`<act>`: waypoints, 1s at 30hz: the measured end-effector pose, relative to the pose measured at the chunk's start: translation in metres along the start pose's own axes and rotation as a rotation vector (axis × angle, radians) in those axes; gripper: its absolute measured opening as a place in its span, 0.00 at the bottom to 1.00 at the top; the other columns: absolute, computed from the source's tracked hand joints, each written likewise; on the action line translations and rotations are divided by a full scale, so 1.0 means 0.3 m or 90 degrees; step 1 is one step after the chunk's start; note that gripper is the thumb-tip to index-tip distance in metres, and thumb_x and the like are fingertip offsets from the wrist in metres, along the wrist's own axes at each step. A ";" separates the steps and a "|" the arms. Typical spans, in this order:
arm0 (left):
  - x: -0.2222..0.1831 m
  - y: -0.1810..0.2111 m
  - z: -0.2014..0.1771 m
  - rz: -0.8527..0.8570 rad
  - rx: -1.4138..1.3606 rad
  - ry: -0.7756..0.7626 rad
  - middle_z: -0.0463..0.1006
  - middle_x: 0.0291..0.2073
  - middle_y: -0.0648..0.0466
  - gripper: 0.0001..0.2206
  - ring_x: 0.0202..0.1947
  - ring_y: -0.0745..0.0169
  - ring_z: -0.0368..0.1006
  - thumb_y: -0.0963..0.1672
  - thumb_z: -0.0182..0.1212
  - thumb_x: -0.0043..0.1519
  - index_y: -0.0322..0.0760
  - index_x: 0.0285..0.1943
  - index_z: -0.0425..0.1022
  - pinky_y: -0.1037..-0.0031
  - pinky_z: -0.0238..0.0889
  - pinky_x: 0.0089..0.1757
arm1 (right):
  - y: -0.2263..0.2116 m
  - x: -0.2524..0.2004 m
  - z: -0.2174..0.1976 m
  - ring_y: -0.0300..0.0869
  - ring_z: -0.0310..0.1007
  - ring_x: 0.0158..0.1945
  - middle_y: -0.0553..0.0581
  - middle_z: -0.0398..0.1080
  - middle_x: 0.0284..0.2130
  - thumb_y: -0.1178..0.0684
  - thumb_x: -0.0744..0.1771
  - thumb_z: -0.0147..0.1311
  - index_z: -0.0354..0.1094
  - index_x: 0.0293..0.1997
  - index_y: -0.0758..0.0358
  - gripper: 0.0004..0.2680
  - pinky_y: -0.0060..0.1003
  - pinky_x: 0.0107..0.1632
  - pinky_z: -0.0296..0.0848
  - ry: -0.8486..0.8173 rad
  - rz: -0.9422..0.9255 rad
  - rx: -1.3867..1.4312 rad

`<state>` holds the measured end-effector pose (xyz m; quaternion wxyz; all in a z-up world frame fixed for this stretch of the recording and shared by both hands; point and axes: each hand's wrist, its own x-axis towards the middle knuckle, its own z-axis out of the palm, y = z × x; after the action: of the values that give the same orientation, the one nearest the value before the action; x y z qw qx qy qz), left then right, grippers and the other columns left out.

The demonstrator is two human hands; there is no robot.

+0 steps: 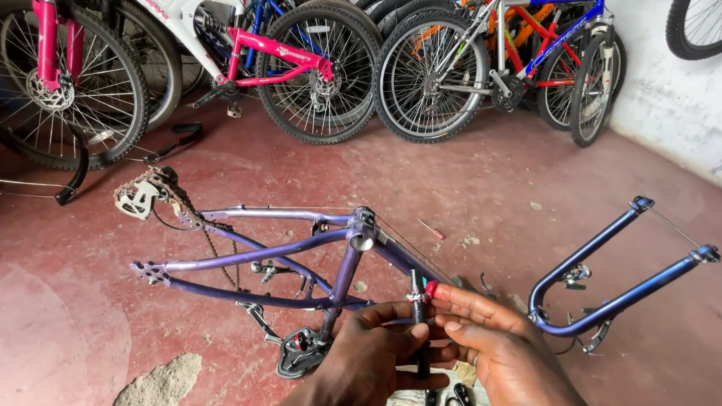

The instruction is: The person is reassembling a bicycle crankset by applying grease to the bearings and spindle before installing them into the bottom bracket shell.

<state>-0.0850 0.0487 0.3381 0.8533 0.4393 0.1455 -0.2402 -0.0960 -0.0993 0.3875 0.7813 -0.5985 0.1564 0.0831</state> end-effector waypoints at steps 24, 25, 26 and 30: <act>-0.048 0.001 0.004 0.036 0.032 0.089 0.82 0.33 0.39 0.12 0.30 0.48 0.80 0.36 0.69 0.59 0.25 0.51 0.76 0.60 0.77 0.30 | 0.179 0.118 -0.096 0.50 0.79 0.47 0.74 0.80 0.49 0.71 0.62 0.49 0.70 0.65 0.78 0.22 0.40 0.52 0.74 -0.098 -0.175 -0.115; -0.042 -0.004 0.000 0.036 0.031 0.089 0.82 0.33 0.39 0.12 0.30 0.48 0.80 0.36 0.69 0.59 0.25 0.51 0.76 0.60 0.77 0.30 | 0.181 0.119 -0.096 0.50 0.79 0.47 0.74 0.80 0.49 0.71 0.62 0.49 0.70 0.65 0.78 0.22 0.40 0.52 0.74 -0.098 -0.174 -0.115; -0.036 -0.009 -0.004 0.040 0.036 0.094 0.81 0.32 0.40 0.12 0.29 0.49 0.79 0.36 0.71 0.59 0.25 0.49 0.76 0.61 0.76 0.29 | 0.182 0.120 -0.095 0.50 0.80 0.47 0.74 0.80 0.50 0.70 0.62 0.49 0.70 0.64 0.78 0.21 0.41 0.51 0.75 -0.097 -0.169 -0.116; -0.061 0.015 0.009 0.013 0.082 0.126 0.82 0.29 0.43 0.10 0.31 0.54 0.81 0.38 0.74 0.58 0.29 0.43 0.77 0.63 0.77 0.30 | 0.195 0.126 -0.093 0.50 0.78 0.47 0.74 0.80 0.51 0.71 0.62 0.48 0.71 0.64 0.79 0.21 0.41 0.51 0.73 -0.103 -0.172 -0.096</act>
<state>-0.0980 0.0538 0.3511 0.8072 0.5161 0.2090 -0.1959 -0.0831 -0.1124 0.3149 0.7484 -0.6622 0.0044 0.0367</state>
